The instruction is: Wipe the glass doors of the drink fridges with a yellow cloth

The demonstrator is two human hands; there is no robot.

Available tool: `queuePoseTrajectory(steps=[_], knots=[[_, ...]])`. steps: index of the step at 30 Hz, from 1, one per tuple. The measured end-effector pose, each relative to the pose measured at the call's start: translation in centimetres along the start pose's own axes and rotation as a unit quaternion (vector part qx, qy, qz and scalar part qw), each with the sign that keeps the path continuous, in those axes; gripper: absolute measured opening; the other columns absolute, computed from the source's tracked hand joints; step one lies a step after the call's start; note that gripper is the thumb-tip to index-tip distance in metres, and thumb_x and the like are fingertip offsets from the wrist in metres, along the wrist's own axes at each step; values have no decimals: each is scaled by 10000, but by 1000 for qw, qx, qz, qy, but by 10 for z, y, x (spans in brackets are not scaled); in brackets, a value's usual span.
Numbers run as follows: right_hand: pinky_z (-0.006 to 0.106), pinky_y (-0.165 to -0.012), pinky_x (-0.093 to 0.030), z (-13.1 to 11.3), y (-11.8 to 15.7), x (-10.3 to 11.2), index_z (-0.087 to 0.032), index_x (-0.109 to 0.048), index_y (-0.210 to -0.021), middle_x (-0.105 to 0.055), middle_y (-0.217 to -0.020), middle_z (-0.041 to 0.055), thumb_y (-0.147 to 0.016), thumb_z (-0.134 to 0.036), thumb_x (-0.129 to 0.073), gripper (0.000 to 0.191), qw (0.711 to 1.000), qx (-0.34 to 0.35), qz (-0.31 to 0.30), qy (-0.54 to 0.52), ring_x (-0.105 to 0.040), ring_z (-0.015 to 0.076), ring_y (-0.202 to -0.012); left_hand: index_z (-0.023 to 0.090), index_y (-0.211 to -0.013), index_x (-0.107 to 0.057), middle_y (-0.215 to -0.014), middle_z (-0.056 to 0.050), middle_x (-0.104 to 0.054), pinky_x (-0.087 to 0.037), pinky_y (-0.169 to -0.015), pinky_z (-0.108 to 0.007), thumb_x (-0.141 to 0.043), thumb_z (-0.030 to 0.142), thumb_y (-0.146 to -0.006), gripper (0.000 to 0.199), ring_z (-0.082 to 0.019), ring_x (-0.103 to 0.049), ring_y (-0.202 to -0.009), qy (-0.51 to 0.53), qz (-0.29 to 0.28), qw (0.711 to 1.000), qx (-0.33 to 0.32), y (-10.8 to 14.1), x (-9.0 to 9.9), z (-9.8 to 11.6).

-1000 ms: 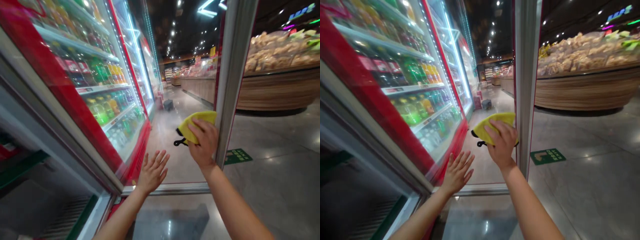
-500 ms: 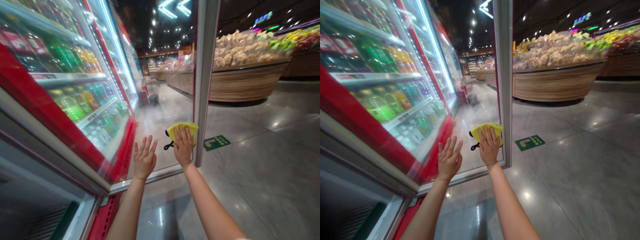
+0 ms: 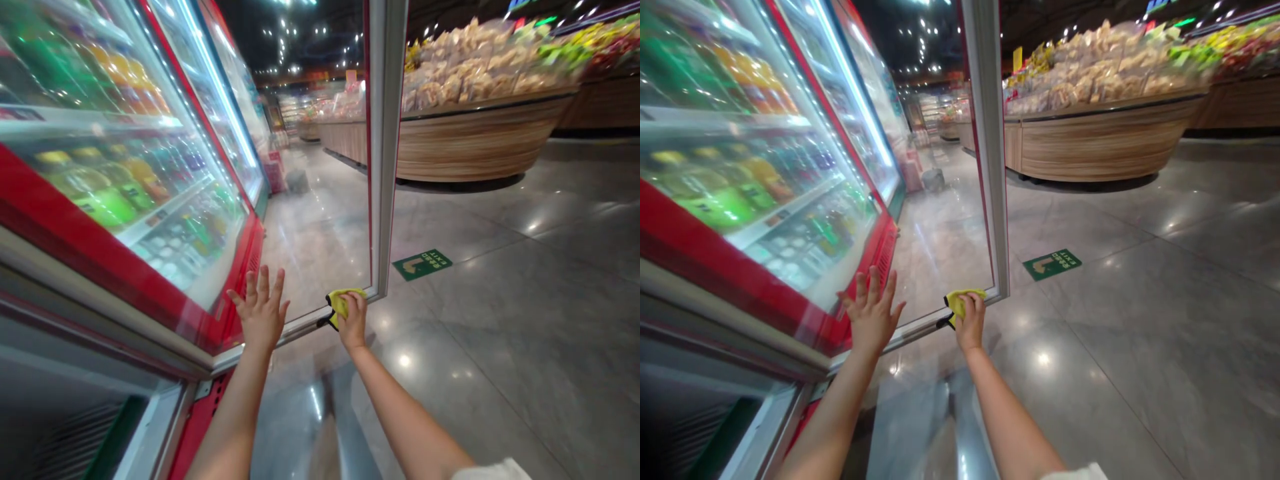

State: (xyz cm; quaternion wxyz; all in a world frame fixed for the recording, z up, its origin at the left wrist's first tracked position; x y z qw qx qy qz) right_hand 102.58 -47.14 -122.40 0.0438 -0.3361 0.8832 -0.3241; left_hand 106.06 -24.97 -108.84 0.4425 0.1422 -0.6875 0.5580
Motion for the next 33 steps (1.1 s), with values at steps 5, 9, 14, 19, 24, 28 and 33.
queuePoseTrajectory(steps=[5, 9, 14, 19, 24, 28, 33], knots=[[572, -1102, -409, 38, -22, 13, -133, -559, -1237, -549, -1208, 188, -876, -276, -507, 392, 985, -113, 126, 15, -511, 319, -1221, 359, -1627, -187, -1726, -99, -130, 231, -1139, -746, -728, 275, -879, 927, -365, 80, -1592, 5, -1, 1000, 13, -1, -2, 2], [544, -1130, -386, 31, -13, -5, -106, -493, -1335, -524, -1313, 231, -867, -358, -566, 536, 980, -133, 146, 9, -459, 335, -1305, 372, -1631, -159, -1734, -75, -108, 269, -1123, -728, -733, 259, -868, 961, -360, 115, -1587, 17, 3, 1000, 15, -2, -8, -1], [539, -1081, -432, 38, -3, -11, -165, -542, -1229, -580, -1225, 170, -829, -372, -578, 452, 973, -176, 148, -33, -538, 313, -1188, 404, -1634, -60, -1734, -62, 13, 248, -1131, -740, -743, 223, -853, 1053, -365, 115, -1586, 26, 37, 999, -14, 0, -7, 0], [586, -1131, -355, 44, -20, 1, -140, -456, -1322, -505, -1322, 229, -891, -345, -493, 479, 961, -195, 195, -16, -441, 342, -1299, 419, -1631, -52, -1728, -50, 44, 225, -1134, -767, -722, 215, -868, 1036, -385, 99, -1582, 39, 45, 998, -21, 1, -4, 2], [492, -1060, -452, 25, 3, -8, -190, -589, -1106, -596, -1149, 144, -781, -300, -602, 344, 982, -140, 126, -17, -545, 299, -1143, 424, -1629, -58, -1719, -50, 62, 234, -1131, -758, -749, 201, -846, 1068, -388, 122, -1569, 44, 41, 998, -21, 1, -5, 0], [541, -1083, -412, 29, -7, 3, -164, -545, -1224, -563, -1193, 161, -829, -271, -540, 409, 973, -167, 161, 9, -501, 320, -1196, 434, -1625, -30, -1714, -55, 50, 212, -1156, -737, -762, 211, -852, 1088, -349, 132, -1569, 37, 27, 999, -21, 3, -5, 1], [534, -1165, -334, -10, -8, -15, -193, -517, -1354, -458, -1396, 180, -833, -186, -521, 522, 990, -72, 113, 36, -411, 314, -1353, 428, -1629, -57, -1715, -69, -24, 181, -1171, -735, -777, 178, -834, 1101, -318, 125, -1575, 23, 18, 1000, -7, 4, -5, 4]])
Point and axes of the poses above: each hand's wrist, its own y-axis away from the middle knuckle, its own x-axis out of the back of the hand, z = x × y, the point moved 7 cm from there along -y, towards the middle knuckle
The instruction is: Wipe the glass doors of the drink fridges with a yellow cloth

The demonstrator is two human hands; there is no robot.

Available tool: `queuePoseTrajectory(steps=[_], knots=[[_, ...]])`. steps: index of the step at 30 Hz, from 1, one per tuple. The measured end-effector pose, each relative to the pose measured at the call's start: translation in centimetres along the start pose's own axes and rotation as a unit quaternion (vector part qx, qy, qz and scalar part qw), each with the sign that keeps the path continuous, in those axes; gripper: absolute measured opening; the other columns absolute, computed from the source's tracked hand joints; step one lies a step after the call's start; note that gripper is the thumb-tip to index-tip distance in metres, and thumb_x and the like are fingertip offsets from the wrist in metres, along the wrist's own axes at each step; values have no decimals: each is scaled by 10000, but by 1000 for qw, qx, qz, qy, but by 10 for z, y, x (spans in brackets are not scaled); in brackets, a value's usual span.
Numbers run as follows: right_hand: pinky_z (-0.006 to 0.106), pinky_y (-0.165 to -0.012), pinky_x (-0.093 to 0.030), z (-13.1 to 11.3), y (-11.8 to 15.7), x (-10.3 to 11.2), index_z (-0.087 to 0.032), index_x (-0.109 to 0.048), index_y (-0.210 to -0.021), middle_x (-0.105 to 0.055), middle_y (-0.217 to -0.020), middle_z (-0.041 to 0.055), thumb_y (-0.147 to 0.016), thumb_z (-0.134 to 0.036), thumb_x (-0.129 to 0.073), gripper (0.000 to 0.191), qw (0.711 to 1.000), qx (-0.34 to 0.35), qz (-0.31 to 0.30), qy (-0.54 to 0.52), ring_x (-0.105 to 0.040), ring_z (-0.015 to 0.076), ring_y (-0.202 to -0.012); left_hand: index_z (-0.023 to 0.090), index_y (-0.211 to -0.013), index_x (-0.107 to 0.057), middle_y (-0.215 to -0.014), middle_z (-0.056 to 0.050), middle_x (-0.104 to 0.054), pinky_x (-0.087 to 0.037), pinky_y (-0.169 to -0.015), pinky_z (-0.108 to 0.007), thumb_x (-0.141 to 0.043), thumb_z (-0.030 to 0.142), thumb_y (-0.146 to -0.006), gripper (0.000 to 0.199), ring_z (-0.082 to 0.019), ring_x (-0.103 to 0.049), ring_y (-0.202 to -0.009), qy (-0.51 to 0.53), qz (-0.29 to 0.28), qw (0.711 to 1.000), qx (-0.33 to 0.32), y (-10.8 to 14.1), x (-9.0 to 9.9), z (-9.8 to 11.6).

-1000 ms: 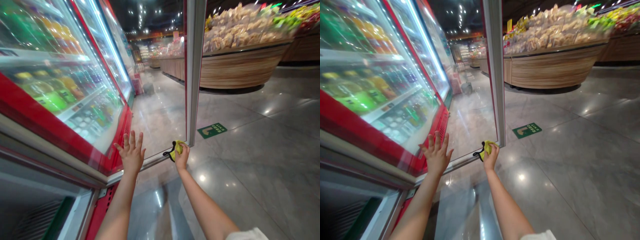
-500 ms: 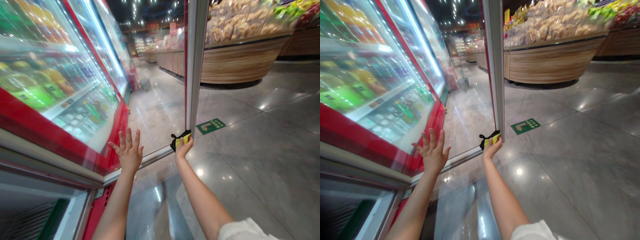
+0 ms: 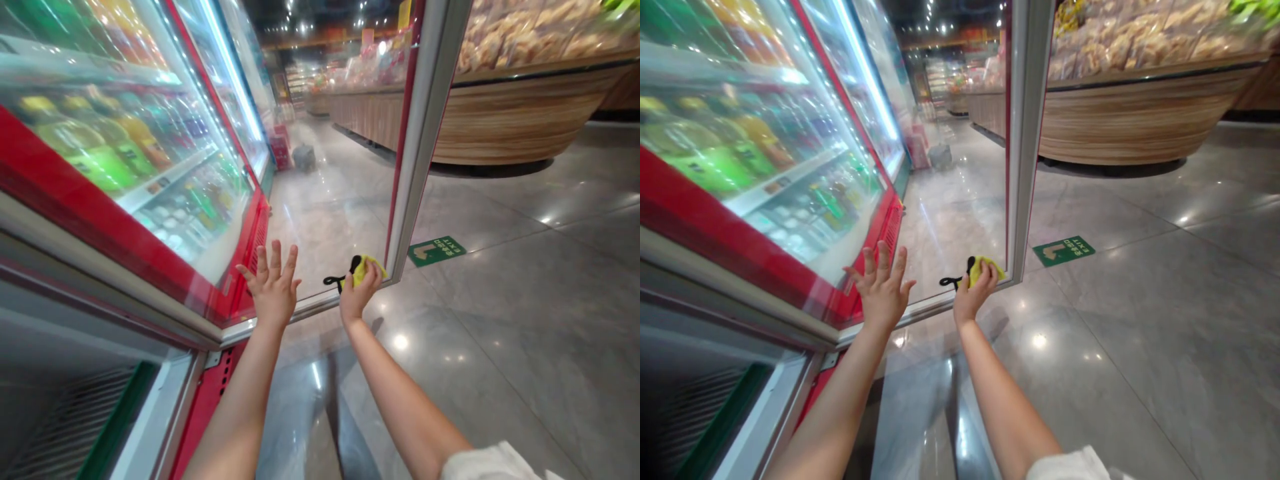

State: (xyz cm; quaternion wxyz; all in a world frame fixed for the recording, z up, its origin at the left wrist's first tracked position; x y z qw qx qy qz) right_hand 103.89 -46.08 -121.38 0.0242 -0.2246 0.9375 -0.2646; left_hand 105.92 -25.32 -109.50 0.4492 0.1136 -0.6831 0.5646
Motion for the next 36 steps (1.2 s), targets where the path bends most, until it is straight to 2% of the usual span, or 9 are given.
queuePoseTrajectory(steps=[4, 8, 11, 17, 21, 24, 30, 32, 36], knots=[[465, -1104, -409, -13, 43, -12, -259, -697, -1081, -562, -1199, 82, -695, -60, -512, 472, 981, 98, -165, 0, -535, 264, -1187, 390, -1632, -174, -1713, -87, -77, 164, -1180, -733, -769, 174, -828, 1024, -337, 81, -1583, -8, -19, 1000, 18, -2, 0, 2], [490, -1064, -431, 10, 25, 0, -201, -641, -1049, -529, -1090, 86, -733, -76, -509, 365, 995, 44, -94, 6, -520, 267, -1110, 353, -1626, -246, -1713, -89, -125, 122, -1205, -716, -708, 127, -845, 935, -328, 28, -1593, -5, -43, 999, 18, -3, 8, 2], [527, -1100, -391, 1, 16, -10, -172, -583, -1140, -495, -1174, 133, -832, -148, -531, 313, 998, 35, -56, 5, -464, 298, -1203, 330, -1618, -286, -1709, -78, -173, 52, -1247, -669, -594, 100, -893, 820, -277, -29, -1601, 6, -50, 999, -18, -1, 14, -2], [422, -1051, -463, -30, 81, -39, -262, -711, -1083, -598, -1207, 81, -755, -63, -550, 417, 948, 185, -257, -12, -553, 246, -1139, 329, -1575, -398, -1653, -32, -349, -62, -1314, -480, -403, 17, -917, 728, -157, -226, -1576, -28, -35, 997, -61, 10, 22, -18], [482, -1033, -468, -7, 66, -26, -206, -717, -1035, -581, -1108, 97, -777, -74, -514, 354, 967, 156, -203, 1, -550, 274, -1095, 322, -1564, -425, -1651, -7, -359, -100, -1316, -457, -410, 34, -918, 707, -153, -247, -1573, -40, -43, 997, -52, 11, 25, -17], [554, -1078, -408, -14, 56, -31, -139, -678, -1148, -529, -1186, 148, -853, -118, -487, 352, 979, 133, -153, 9, -492, 318, -1183, 313, -1571, -413, -1661, 0, -341, -123, -1312, -475, -412, 32, -905, 723, -160, -238, -1578, -37, -58, 996, -57, 11, 25, -15], [415, -1024, -472, -51, 111, -57, -272, -758, -1072, -634, -1199, 81, -746, -47, -558, 444, 922, 228, -314, -13, -548, 243, -1126, 312, -1579, -397, -1663, -6, -338, -129, -1313, -483, -466, 69, -892, 732, -164, -224, -1584, -33, -63, 996, -55, 10, 23, -18], [418, -991, -490, -37, 102, -51, -264, -770, -1000, -646, -1110, 75, -735, -52, -556, 401, 934, 204, -294, -13, -570, 239, -1059, 311, -1580, -395, -1666, -6, -333, -130, -1313, -485, -452, 45, -877, 753, -162, -223, -1584, -33, -59, 996, -55, 10, 23, -18], [547, -1062, -435, -9, 50, -36, -166, -719, -1048, -575, -1119, 127, -820, -106, -485, 332, 983, 121, -138, -1, -542, 293, -1139, 305, -1580, -394, -1666, -9, -332, -120, -1313, -493, -424, 6, -864, 776, -163, -220, -1584, -34, -49, 997, -58, 10, 21, -17]])
Point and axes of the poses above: each hand's wrist, its own y-axis away from the middle knuckle, its own x-axis out of the back of the hand, z = x × y, the point moved 7 cm from there along -y, towards the middle knuckle
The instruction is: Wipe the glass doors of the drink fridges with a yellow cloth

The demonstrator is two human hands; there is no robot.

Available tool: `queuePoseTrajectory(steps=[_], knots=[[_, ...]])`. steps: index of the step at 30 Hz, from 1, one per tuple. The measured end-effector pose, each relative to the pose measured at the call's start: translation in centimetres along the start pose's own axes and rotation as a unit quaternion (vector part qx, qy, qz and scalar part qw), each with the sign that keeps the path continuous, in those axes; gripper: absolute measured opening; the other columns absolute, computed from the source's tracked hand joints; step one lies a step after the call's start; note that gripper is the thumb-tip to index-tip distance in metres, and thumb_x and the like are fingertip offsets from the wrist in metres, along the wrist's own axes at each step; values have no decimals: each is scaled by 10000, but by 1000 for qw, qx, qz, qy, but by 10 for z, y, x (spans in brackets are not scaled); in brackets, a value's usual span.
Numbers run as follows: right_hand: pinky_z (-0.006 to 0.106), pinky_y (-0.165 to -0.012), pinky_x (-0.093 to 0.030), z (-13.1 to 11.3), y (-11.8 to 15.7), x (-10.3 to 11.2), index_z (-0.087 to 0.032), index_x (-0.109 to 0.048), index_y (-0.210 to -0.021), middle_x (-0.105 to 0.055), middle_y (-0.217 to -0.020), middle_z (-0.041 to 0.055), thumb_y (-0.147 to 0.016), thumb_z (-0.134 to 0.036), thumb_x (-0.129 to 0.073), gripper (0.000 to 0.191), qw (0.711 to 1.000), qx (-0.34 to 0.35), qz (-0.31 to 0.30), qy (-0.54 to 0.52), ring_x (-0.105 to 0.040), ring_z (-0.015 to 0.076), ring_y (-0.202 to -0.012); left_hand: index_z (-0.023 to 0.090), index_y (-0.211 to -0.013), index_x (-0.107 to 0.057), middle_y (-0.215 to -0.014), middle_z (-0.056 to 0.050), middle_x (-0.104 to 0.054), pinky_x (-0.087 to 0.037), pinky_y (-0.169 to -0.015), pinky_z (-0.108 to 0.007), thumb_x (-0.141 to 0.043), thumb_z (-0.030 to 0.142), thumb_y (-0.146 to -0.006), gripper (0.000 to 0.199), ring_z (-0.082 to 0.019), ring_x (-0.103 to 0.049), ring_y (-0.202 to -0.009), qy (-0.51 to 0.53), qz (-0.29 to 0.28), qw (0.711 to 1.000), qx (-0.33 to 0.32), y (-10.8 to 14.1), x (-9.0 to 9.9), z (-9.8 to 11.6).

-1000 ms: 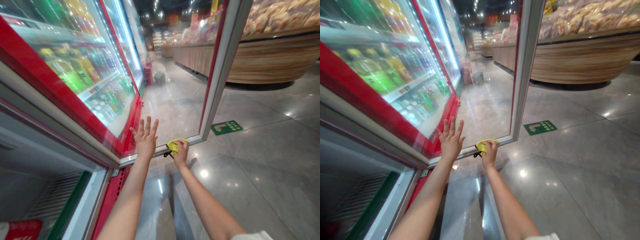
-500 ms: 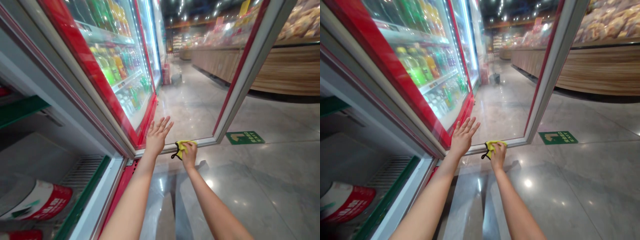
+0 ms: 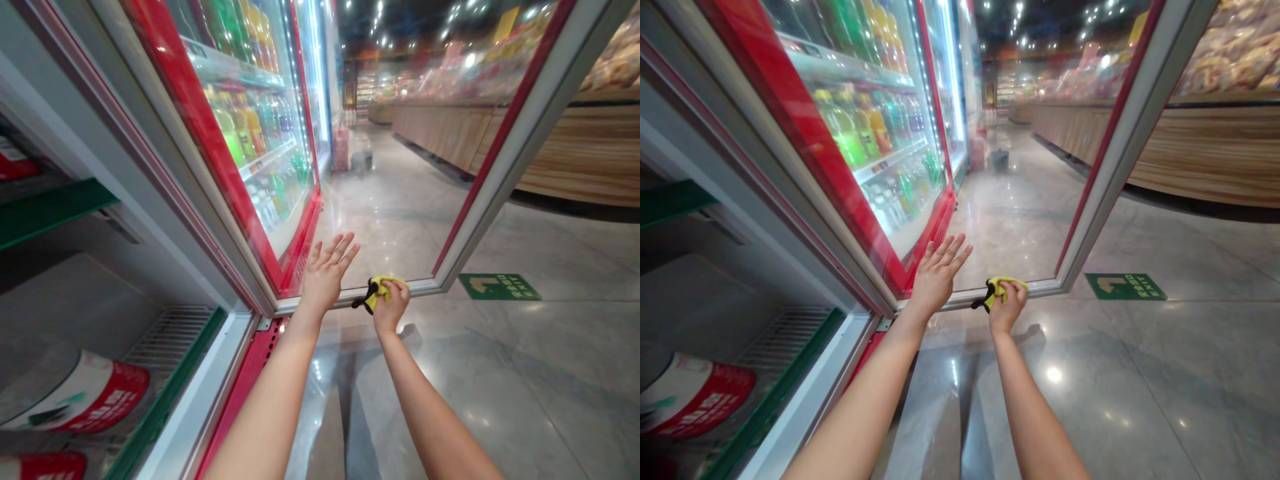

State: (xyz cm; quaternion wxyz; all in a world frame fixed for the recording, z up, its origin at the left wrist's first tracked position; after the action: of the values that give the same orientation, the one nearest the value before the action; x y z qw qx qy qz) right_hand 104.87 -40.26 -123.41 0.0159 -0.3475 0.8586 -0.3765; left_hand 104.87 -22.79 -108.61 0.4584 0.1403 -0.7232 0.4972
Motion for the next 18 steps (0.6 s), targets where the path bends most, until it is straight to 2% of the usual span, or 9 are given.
queuePoseTrajectory(steps=[2, 3, 5, 7, 9, 10, 12, 15, 18], knots=[[582, -1116, -389, -1, -10, 0, -125, -663, -1191, -534, -1245, 181, -880, -148, -473, 364, 999, -5, 35, 8, -486, 325, -1263, 303, -1581, -392, -1663, -16, -339, -104, -1315, -494, -425, 7, -869, 772, -162, -219, -1584, 2, 9, 1000, 1, 0, -2, 0], [574, -1136, -383, -6, -10, -3, -125, -630, -1266, -511, -1322, 199, -898, -180, -498, 395, 999, 4, 33, 8, -458, 331, -1321, 302, -1581, -392, -1662, -19, -340, -94, -1316, -492, -428, 12, -873, 767, -161, -219, -1584, 4, 13, 1000, 2, 0, -3, -1], [549, -1164, -385, -20, -3, -16, -157, -562, -1395, -434, -1487, 208, -911, -221, -545, 489, 999, 51, -16, 10, -386, 329, -1435, 302, -1577, -401, -1658, -26, -347, -67, -1318, -487, -436, 25, -883, 748, -161, -220, -1583, 7, 23, 1000, 3, 0, -6, -2], [538, -1194, -368, -26, 6, -27, -216, -514, -1471, -364, -1598, 173, -933, -183, -499, 540, 991, 106, -86, 18, -298, 300, -1523, 299, -1571, -413, -1653, -31, -356, -37, -1319, -479, -433, 35, -898, 724, -157, -220, -1581, 6, 33, 999, 4, -1, -7, -4], [532, -1226, -327, -17, 8, -28, -258, -504, -1494, -356, -1635, 131, -944, -103, -382, 584, 982, 135, -131, 26, -225, 250, -1570, 298, -1569, -418, -1653, -32, -358, 0, -1318, -479, -420, 37, -913, 706, -155, -213, -1582, 0, 43, 999, 7, -2, -7, -3], [527, -1237, -308, -8, 3, -23, -266, -511, -1491, -370, -1637, 117, -936, -73, -337, 613, 982, 134, -133, 29, -209, 229, -1578, 297, -1571, -415, -1655, -32, -353, 20, -1316, -486, -414, 36, -919, 702, -158, -202, -1585, -4, 49, 999, 11, -2, -7, -1], [521, -1250, -283, 17, -13, -10, -240, -510, -1496, -376, -1641, 124, -919, -60, -302, 639, 988, 100, -112, 24, -200, 213, -1583, 274, -1581, -401, -1671, -46, -317, 42, -1311, -513, -419, 41, -923, 698, -183, -160, -1595, -12, 59, 998, 32, -2, -8, 5], [523, -1244, -283, 60, -38, 17, -156, -510, -1481, -410, -1606, 184, -890, -122, -367, 609, 999, -47, -1, -5, -277, 248, -1554, 211, -1596, -372, -1691, -89, -254, 3, -1312, -539, -456, 47, -905, 716, -229, -109, -1605, -14, 51, 997, 48, 2, -20, 24], [564, -1227, -276, 81, -49, 30, -98, -524, -1435, -480, -1516, 233, -850, -174, -430, 597, 982, -160, 100, -20, -355, 313, -1496, 242, -1607, -344, -1692, -69, -260, -64, -1312, -555, -468, 17, -866, 784, -233, -157, -1602, -2, -18, 1000, -14, 11, -48, 54]])
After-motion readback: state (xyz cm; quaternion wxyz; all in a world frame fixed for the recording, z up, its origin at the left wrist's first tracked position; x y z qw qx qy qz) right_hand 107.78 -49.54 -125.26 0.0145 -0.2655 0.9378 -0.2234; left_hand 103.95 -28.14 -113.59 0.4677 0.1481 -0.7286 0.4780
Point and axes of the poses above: each hand's wrist, its own y-axis away from the middle knuckle, its own x-axis out of the back of the hand, z = x × y, the point moved 7 cm from there along -y, towards the middle knuckle
